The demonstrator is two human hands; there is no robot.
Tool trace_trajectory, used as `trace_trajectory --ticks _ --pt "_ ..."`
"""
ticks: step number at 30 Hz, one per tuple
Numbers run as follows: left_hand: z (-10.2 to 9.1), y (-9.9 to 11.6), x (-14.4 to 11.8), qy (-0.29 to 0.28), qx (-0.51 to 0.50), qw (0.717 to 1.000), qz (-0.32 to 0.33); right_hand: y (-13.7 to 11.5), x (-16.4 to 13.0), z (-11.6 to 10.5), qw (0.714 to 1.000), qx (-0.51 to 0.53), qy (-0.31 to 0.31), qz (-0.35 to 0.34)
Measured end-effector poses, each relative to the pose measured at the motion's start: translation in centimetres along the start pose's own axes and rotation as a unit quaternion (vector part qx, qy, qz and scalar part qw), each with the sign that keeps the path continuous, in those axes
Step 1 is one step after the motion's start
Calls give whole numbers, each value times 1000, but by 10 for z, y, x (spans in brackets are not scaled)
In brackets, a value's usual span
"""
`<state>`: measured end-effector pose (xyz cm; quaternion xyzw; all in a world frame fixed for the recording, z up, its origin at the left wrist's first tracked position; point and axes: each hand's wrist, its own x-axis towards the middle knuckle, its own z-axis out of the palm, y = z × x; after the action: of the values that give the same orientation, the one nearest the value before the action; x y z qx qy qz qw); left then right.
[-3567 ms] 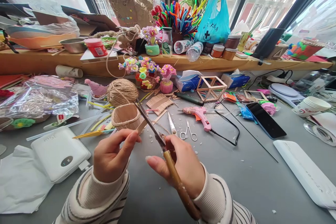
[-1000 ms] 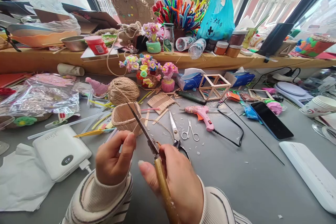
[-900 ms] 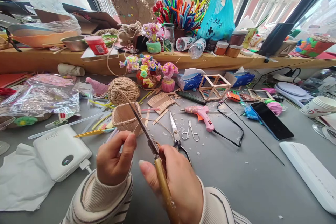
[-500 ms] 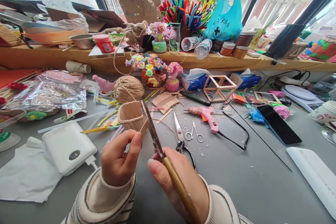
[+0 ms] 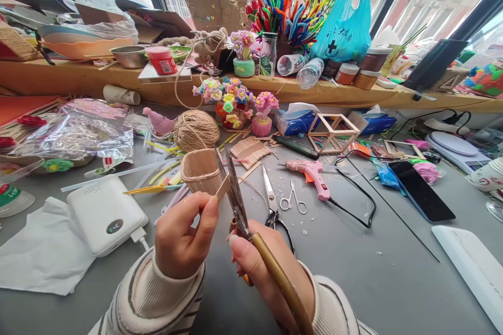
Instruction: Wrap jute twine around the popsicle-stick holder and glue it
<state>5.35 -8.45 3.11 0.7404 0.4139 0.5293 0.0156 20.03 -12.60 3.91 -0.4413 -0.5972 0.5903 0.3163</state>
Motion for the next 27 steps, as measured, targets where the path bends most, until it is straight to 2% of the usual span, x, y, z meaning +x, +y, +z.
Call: trace_trajectory --ticks 4,11,19,27 --pt "0 1 -1 0 -5 1000 -1 4 1 1 1000 -3 22 2" --pt "-1 3 -2 7 -14 1000 -8 14 3 7 996 -28 76 -34" --pt "-2 8 0 11 -25 1000 -9 6 4 7 991 -108 65 -51" --pt "-6 10 1 -7 -19 1000 -19 12 9 4 996 -40 48 -57"
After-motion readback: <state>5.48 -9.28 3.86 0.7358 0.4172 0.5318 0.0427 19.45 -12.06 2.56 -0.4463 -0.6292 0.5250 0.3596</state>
